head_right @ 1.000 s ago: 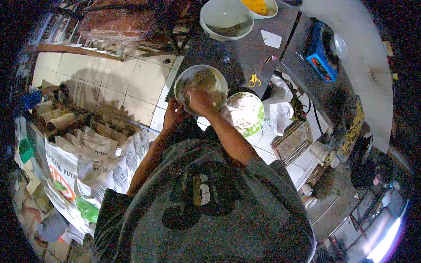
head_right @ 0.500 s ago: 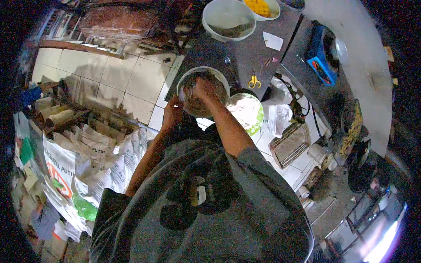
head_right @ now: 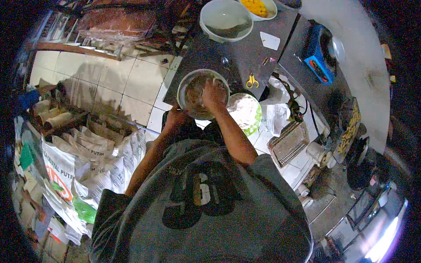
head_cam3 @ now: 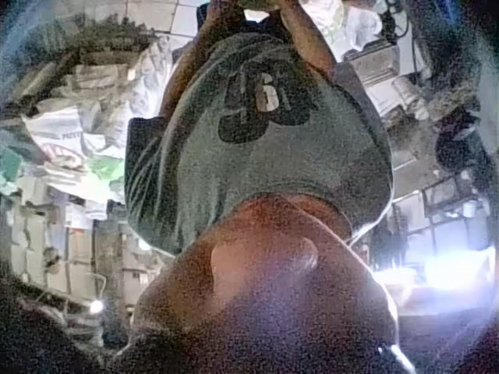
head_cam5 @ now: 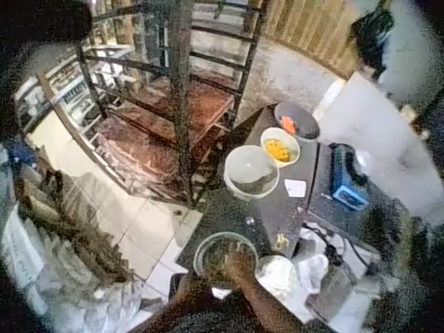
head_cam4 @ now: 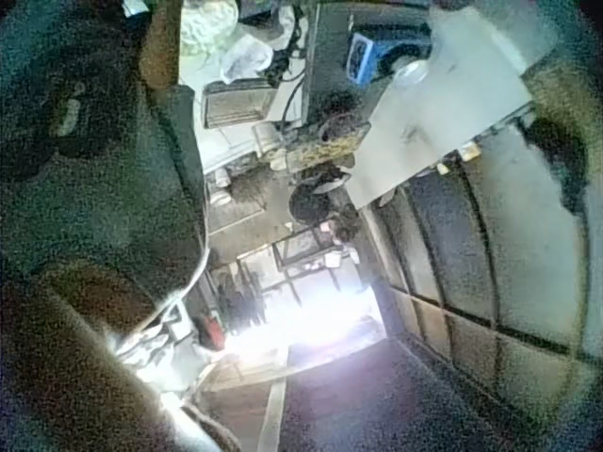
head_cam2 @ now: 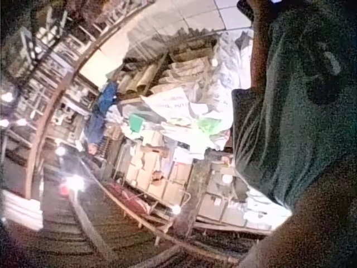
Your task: Manually mixing and coating dough portions with flour in a bowl.
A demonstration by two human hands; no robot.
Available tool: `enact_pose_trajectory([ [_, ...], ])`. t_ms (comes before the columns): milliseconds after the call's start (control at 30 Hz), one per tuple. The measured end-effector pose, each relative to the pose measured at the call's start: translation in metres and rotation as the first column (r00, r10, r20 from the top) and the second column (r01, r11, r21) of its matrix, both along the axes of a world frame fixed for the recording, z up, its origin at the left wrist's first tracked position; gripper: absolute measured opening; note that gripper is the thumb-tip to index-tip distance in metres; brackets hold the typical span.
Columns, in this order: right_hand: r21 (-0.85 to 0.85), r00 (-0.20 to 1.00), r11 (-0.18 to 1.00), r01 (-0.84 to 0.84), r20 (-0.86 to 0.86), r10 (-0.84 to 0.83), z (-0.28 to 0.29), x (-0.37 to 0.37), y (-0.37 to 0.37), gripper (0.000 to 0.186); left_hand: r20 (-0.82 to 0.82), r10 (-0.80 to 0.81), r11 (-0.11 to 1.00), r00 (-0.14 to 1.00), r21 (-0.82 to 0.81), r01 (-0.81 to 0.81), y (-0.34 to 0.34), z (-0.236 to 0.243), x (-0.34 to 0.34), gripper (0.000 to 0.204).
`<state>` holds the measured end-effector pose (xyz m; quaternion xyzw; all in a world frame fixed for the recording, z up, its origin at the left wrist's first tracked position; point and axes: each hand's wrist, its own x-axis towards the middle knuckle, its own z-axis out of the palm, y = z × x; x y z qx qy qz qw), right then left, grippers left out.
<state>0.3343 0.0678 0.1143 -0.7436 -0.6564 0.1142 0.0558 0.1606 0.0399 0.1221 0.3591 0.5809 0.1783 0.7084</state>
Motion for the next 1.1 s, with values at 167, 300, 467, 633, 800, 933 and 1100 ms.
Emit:
enact_pose_trajectory([
  [167,-0.522,0.97,0.849,-0.082,-0.236,-0.051,-0.014,-0.016,0.023,0.034,-0.268,-0.127,0.978,0.955,0.128,0.166,0.005,0.002,0.005,0.031],
  [300,-0.409,0.953,0.868,-0.282,-0.223,0.205,0.04,-0.031,-0.012,0.025,-0.19,-0.029,0.996,0.981,0.082,0.045,-0.001,0.007,0.001,0.036],
  [467,-0.468,0.937,0.817,-0.338,-0.088,0.337,-0.012,-0.015,-0.026,0.031,-0.289,-0.073,0.983,0.955,0.143,0.118,-0.001,-0.005,0.0,0.035],
  [633,-0.337,0.965,0.933,-0.13,-0.259,0.041,0.005,0.011,-0.007,0.037,-0.439,0.07,0.878,0.896,0.454,0.153,0.013,-0.004,-0.006,0.031],
  [800,-0.492,0.985,0.867,-0.076,-0.173,-0.013,0.003,-0.004,0.018,0.045,-0.475,-0.037,0.881,0.879,0.4,0.253,0.013,-0.019,-0.005,0.032],
  [933,-0.082,0.874,0.997,-0.007,-0.485,-0.034,-0.029,-0.016,0.008,0.033,-0.448,-0.11,0.871,0.887,0.386,0.303,0.021,-0.007,-0.002,0.03],
  [1100,-0.334,0.897,0.861,-0.384,-0.355,0.263,0.007,-0.015,-0.007,0.026,-0.446,0.057,0.883,0.893,0.44,0.163,0.016,-0.009,0.005,0.028],
])
